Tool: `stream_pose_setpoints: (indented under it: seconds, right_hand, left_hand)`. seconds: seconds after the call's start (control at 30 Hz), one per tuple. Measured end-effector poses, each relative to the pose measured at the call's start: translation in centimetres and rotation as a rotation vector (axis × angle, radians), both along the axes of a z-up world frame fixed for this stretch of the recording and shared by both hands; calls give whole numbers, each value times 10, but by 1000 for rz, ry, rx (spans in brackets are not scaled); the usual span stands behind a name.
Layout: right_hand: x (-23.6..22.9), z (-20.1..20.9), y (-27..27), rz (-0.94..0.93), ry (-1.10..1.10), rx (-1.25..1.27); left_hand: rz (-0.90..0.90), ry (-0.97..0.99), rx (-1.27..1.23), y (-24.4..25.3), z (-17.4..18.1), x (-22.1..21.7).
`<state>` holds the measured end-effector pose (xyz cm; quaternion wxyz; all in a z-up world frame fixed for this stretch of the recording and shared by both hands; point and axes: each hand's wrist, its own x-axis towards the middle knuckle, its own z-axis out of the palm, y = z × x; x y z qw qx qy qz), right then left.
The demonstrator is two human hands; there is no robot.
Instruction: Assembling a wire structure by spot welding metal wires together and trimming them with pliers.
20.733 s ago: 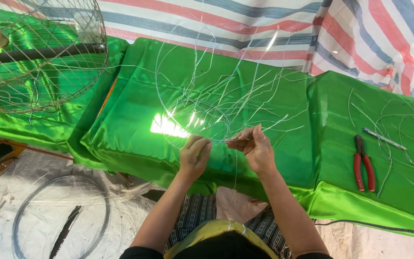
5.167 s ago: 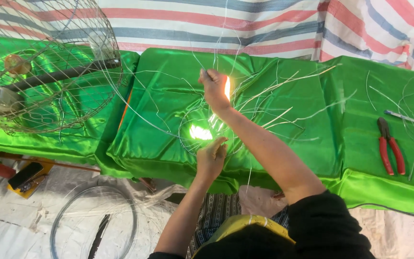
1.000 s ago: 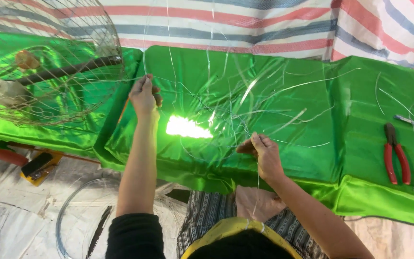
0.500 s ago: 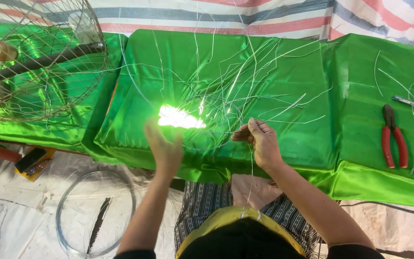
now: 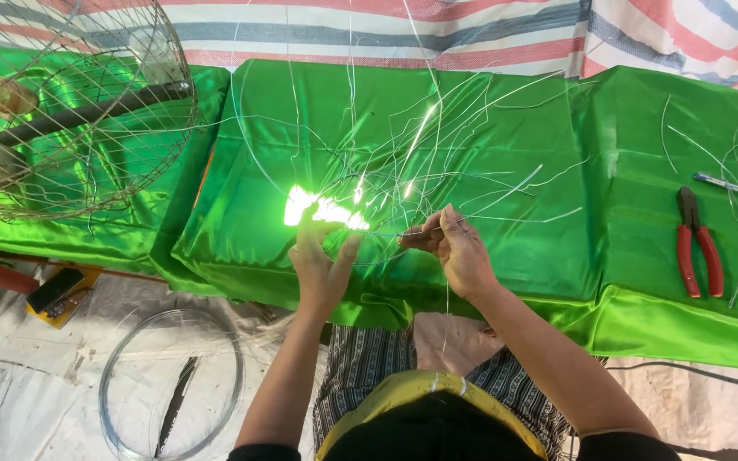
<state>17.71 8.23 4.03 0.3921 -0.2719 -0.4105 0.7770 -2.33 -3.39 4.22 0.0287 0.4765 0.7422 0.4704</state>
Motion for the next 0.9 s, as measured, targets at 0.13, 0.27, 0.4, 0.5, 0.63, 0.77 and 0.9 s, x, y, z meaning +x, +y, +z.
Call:
stream_pose_setpoints:
  seconds: [0.13, 0.27, 0.4, 0.5, 0.63, 0.77, 0.9]
  right_hand:
    - [-5, -5, -3, -2, -1, 21]
    - [-1, -12, -1, 24, 25, -7]
    - [-1, -8, -2, 16, 1, -43]
    - [-2, -7, -4, -18, -69, -9]
    - [0, -14, -1, 22, -130, 64]
    - [3, -6, -8, 109, -177, 149]
    - [7, -4, -12, 87, -185, 177]
  left_hand:
    - [-10, -217, -73, 4, 14, 1]
    - [-112, -473, 119, 12, 8, -1]
    - [-97, -529, 102, 18, -45, -9]
    - [-58, -531, 78, 18, -64, -13]
    - [-30, -517, -114, 20, -73, -22]
    - [-48, -457, -245, 26, -49, -17]
    - [-35, -401, -221, 28, -48, -12]
